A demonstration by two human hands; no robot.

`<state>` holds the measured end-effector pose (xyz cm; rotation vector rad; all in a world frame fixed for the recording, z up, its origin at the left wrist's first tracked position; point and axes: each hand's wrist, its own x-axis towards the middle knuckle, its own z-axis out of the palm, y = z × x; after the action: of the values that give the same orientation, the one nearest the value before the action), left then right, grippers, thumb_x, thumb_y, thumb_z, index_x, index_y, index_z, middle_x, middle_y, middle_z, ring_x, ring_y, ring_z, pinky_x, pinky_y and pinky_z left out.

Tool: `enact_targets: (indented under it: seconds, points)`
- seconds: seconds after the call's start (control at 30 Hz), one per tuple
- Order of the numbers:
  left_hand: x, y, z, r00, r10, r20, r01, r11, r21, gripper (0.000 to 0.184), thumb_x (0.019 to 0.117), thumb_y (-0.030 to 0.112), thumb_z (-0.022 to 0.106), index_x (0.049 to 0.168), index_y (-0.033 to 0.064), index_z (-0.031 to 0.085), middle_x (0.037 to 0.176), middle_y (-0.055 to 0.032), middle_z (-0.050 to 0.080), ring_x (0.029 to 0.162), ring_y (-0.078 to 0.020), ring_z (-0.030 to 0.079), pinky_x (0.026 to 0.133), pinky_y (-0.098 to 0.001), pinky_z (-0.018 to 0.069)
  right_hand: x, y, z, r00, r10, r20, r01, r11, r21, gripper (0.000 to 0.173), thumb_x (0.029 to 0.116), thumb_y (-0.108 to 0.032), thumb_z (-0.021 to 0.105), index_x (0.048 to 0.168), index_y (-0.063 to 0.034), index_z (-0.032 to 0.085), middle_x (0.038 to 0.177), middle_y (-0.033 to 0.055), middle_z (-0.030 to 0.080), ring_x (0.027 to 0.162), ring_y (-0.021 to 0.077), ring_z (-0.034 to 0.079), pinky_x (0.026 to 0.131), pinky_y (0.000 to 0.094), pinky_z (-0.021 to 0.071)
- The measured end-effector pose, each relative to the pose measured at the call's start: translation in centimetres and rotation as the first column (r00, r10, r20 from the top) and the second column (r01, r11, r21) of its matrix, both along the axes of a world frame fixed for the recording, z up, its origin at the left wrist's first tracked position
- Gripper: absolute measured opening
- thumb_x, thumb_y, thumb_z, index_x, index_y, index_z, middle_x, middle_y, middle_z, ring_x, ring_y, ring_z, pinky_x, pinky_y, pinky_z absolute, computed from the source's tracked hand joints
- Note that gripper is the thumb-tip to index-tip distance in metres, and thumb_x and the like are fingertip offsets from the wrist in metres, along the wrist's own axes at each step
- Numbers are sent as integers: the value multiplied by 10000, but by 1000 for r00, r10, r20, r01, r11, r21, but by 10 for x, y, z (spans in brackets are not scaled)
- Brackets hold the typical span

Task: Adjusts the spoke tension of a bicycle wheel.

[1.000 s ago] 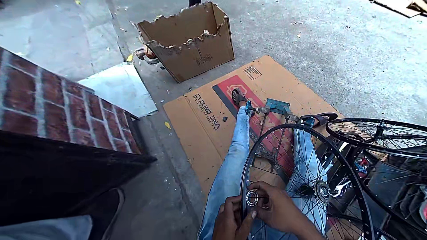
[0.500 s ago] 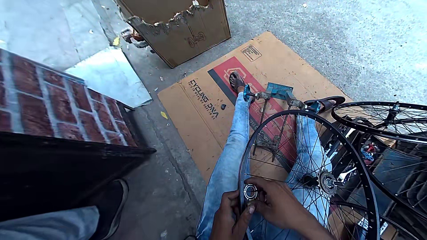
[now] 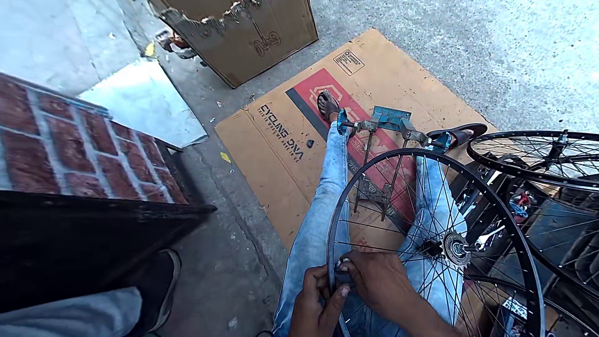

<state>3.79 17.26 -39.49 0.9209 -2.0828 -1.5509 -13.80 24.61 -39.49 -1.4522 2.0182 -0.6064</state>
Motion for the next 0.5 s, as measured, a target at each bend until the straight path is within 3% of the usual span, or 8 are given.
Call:
enact_targets:
  seconds: [0.07,0.1,0.17,0.23,0.3,0.4,0.5]
  points:
    - [0,0,1,1000,-7,1,7,1000,-9,437,1009,335,641,1272,35,463,854,4,683,671,-72,620,605,-242,546,-4,-11,11,995,-40,90,23,983,184,542,1094,-547,247,1319,-278,661,821,42,718,760,266,713,647,510,541]
    - [0,0,2,1000,-15,-2,15,1000,-14,443,1006,333,646,1273,32,461,855,5,682,677,-69,623,616,-240,550,-6,-12,12,991,-55,124,29,979,201,530,1094,-550,253,1356,-311,646,856,40,729,790,262,716,678,514,542]
    - [-1,-1,4,1000,-23,-14,23,1000,-5,445,998,313,658,1274,30,453,860,3,680,690,-71,626,632,-243,552,-3,-6,5,987,-102,123,94,993,67,478,1091,-542,318,1322,-336,683,830,-1,734,738,209,705,638,472,541]
    - [-1,0,5,1000,-18,-14,18,1000,5,455,995,316,666,1276,29,452,876,-3,686,709,-78,638,646,-255,562,1,2,-5,988,-123,98,134,985,-111,431,1079,-529,402,1257,-306,726,825,-38,742,701,150,699,599,422,548]
    - [0,0,3,1000,-17,-14,17,1000,5,468,997,330,662,1273,17,450,913,-13,704,744,-81,662,673,-263,581,-1,8,-6,992,-50,119,70,984,-167,438,1038,-521,512,1325,-246,696,921,-26,756,740,136,698,639,408,570]
    - [3,0,0,999,-33,-35,33,999,5,469,1013,354,632,1283,21,440,936,-27,709,769,-93,674,705,-274,588,-9,10,0,985,70,157,-54,993,-103,552,956,-485,631,1430,-202,611,957,7,728,755,166,673,668,422,561]
    - [3,0,0,999,-42,-32,42,999,-2,470,1023,375,610,1281,18,444,931,-25,706,763,-83,667,703,-266,582,-13,6,4,981,85,173,-83,996,-22,541,989,-524,586,1431,-212,603,1042,1,744,861,170,706,762,435,577]
